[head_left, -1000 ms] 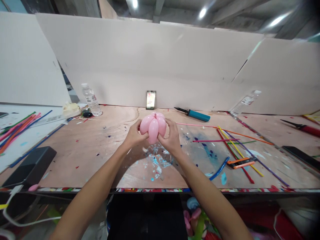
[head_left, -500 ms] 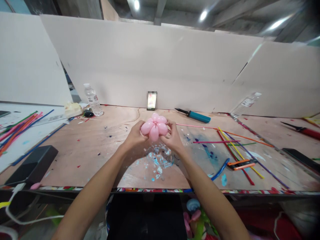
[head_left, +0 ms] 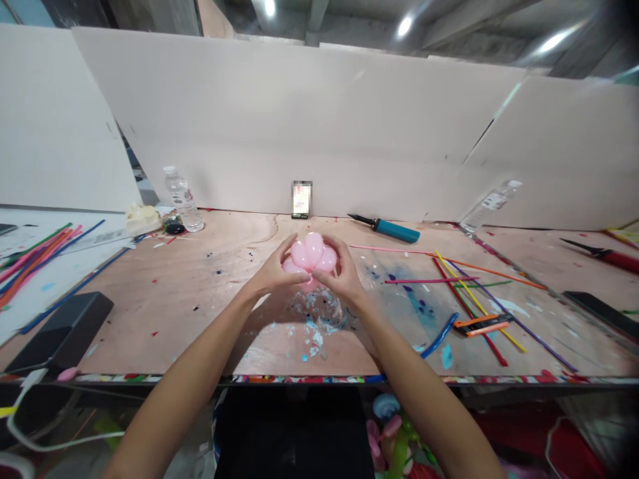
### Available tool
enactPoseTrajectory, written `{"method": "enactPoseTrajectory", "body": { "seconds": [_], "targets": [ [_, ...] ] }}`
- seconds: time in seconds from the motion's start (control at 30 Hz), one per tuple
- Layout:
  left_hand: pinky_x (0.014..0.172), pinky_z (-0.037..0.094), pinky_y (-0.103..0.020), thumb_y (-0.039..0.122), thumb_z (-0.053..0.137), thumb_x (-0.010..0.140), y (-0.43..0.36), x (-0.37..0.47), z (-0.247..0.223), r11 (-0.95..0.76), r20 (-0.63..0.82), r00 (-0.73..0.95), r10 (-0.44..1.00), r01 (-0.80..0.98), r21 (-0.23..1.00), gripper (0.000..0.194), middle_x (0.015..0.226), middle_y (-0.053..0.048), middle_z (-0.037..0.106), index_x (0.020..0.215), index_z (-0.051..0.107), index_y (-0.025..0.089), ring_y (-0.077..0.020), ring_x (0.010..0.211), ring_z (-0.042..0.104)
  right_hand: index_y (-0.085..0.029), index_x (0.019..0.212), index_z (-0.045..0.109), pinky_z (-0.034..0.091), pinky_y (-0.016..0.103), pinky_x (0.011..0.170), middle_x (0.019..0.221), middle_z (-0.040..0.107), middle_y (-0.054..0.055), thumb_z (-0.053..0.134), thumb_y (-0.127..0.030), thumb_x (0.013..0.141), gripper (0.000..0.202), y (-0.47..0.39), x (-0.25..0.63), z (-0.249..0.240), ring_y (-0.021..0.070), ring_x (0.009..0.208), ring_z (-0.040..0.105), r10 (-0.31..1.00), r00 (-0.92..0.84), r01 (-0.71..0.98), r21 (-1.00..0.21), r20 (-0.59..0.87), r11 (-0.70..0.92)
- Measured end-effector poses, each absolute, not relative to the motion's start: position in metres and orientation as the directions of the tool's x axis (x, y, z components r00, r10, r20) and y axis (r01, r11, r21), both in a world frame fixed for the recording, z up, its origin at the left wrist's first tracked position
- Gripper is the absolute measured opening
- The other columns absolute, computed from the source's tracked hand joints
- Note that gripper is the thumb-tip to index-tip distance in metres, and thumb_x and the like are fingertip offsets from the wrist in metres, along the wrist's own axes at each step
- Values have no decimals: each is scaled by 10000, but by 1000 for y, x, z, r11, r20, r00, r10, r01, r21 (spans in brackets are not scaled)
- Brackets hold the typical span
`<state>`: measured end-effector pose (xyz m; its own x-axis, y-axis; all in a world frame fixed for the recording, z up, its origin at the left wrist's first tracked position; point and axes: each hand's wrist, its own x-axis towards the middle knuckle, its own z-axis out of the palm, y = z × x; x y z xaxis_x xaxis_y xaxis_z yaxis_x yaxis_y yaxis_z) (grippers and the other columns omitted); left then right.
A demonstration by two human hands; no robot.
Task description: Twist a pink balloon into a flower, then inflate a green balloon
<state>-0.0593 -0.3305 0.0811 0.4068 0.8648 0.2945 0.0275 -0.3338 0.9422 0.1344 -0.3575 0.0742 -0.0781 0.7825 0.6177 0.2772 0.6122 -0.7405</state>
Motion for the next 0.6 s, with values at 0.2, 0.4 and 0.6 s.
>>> {"method": "enactPoseTrajectory", "body": {
  "seconds": [0.2, 0.4, 0.6],
  "targets": [
    [1093, 346, -551, 365, 856, 535, -338, -61, 91, -448, 375, 403, 835, 102, 888, 946, 1401, -178, 488, 1381, 476, 178, -386, 1292, 455, -248, 1362, 455, 373, 502, 1104, 1413, 497, 103, 817, -493, 611, 868, -355, 142, 78, 323, 1316, 458, 831, -147, 290, -780, 536, 554],
    [1045, 418, -469, 275, 826, 555, -342, -59, 100, -505, 392, 518, 760, 91, 859, 881, 1355, -147, 526, 1347, 457, 165, -355, 1258, 490, -244, 1355, 462, 395, 493, 1087, 1387, 525, 100, 805, -426, 633, 820, -358, 135, 77, 312, 1280, 495, 796, -167, 304, -738, 581, 602],
    [1047, 407, -444, 359, 824, 584, -332, -64, 87, -475, 406, 414, 814, 74, 877, 858, 1371, -165, 494, 1327, 447, 152, -319, 1238, 503, -233, 1332, 478, 407, 468, 1081, 1370, 534, 97, 804, -446, 618, 814, -356, 135, 79, 302, 1267, 504, 817, -119, 231, -785, 564, 575]
  ]
}}
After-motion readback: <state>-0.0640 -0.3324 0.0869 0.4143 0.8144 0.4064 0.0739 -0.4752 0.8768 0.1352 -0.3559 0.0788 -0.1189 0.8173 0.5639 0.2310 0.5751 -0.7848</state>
